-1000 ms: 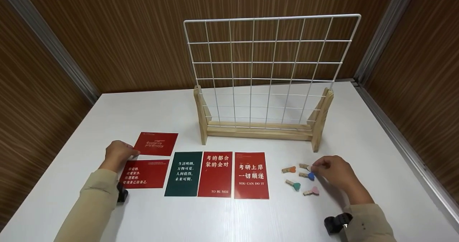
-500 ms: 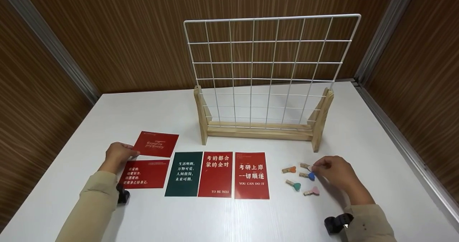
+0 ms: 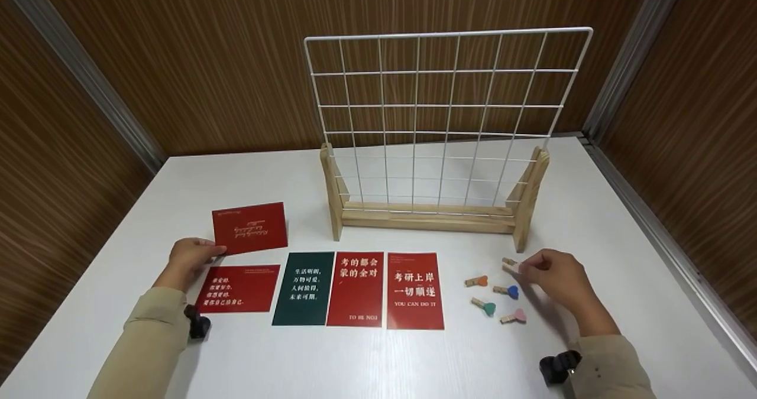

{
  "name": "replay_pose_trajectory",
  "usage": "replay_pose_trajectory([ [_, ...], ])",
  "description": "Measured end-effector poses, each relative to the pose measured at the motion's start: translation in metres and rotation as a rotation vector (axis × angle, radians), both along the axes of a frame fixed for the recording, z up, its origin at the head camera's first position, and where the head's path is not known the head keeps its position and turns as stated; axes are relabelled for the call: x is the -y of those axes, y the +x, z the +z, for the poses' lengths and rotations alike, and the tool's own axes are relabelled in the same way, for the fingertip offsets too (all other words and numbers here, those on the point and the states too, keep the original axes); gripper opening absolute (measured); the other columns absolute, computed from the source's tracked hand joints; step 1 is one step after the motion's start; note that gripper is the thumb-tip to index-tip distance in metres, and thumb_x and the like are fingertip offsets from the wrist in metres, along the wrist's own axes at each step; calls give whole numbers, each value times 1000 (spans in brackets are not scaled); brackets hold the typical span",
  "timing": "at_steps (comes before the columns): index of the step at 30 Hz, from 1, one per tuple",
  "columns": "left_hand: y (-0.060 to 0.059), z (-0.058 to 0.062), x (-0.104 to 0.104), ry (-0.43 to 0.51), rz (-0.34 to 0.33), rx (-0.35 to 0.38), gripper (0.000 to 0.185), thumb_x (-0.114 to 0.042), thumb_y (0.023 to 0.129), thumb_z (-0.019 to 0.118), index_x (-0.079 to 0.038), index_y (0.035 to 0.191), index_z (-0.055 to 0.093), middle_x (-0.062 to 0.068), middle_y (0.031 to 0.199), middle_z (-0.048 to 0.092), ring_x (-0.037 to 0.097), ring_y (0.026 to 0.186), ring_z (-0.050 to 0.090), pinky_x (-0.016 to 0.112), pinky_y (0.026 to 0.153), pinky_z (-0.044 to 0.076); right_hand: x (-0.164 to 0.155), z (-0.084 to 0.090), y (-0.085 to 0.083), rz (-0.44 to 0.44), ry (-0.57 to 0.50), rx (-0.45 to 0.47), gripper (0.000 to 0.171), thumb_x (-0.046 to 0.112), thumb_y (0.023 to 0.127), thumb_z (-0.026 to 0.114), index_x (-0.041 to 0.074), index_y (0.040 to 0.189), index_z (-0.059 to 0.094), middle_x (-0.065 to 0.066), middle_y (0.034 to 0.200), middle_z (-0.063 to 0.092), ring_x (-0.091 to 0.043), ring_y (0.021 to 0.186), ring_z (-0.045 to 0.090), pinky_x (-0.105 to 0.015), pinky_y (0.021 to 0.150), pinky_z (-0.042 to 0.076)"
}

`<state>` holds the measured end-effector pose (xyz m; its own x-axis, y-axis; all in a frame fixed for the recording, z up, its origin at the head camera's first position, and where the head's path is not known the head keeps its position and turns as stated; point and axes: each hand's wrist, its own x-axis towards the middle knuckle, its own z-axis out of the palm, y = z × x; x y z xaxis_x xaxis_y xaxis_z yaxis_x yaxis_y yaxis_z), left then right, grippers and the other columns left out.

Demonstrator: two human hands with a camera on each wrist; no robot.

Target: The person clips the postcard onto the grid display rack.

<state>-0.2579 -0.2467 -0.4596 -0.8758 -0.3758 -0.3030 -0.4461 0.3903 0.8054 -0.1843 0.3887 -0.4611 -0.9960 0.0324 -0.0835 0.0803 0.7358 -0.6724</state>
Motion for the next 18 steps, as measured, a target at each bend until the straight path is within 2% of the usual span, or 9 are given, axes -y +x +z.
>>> replay_pose_trajectory([
  [5, 2, 1, 5, 106, -17, -34, 29, -10, 87, 68, 5, 107, 55, 13, 97, 58, 24, 93, 53, 37, 83, 42, 0, 3, -1, -27, -23, -21, 31, 30, 93, 62, 0, 101, 65, -15, 103, 66, -14, 87, 55, -29, 68, 47],
  [8, 3, 3, 7, 150, -43, -41, 34, -10, 87, 68, 5, 115, 57, 11, 95, 62, 22, 89, 55, 38, 84, 41, 1, 3, -1, -40, -58, -28, 31, 28, 94, 61, -1, 104, 64, -15, 104, 66, -4, 84, 56, -24, 69, 47],
  [12, 4, 3, 9, 189, -68, -24, 44, -11, 88, 66, 3, 128, 55, 16, 108, 64, 26, 101, 57, 46, 97, 36, 1, 5, -1, -42, -134, -34, 39, 27, 96, 58, -7, 115, 58, -20, 108, 65, 6, 81, 58, -18, 69, 49],
  [14, 4, 2, 9, 204, -67, -16, 44, -12, 89, 66, 3, 129, 54, 19, 116, 62, 30, 109, 55, 50, 102, 31, 0, 6, 0, -34, -170, -43, 44, 28, 97, 57, -9, 121, 55, -22, 112, 63, 7, 81, 59, -17, 69, 49],
  [16, 3, 2, 11, 220, -61, -10, 43, -14, 90, 65, 3, 129, 54, 19, 123, 59, 32, 116, 52, 53, 104, 27, -1, 7, 1, -23, -212, -62, 46, 26, 97, 56, -12, 124, 52, -21, 114, 63, 6, 82, 60, -17, 70, 50],
  [18, 3, 2, 12, 236, -51, -1, 43, -16, 91, 65, 3, 128, 54, 19, 126, 57, 32, 119, 49, 52, 103, 27, -2, 8, 2, -13, -250, -71, 47, 25, 98, 55, -13, 125, 51, -12, 112, 64, 5, 84, 61, -16, 72, 50],
])
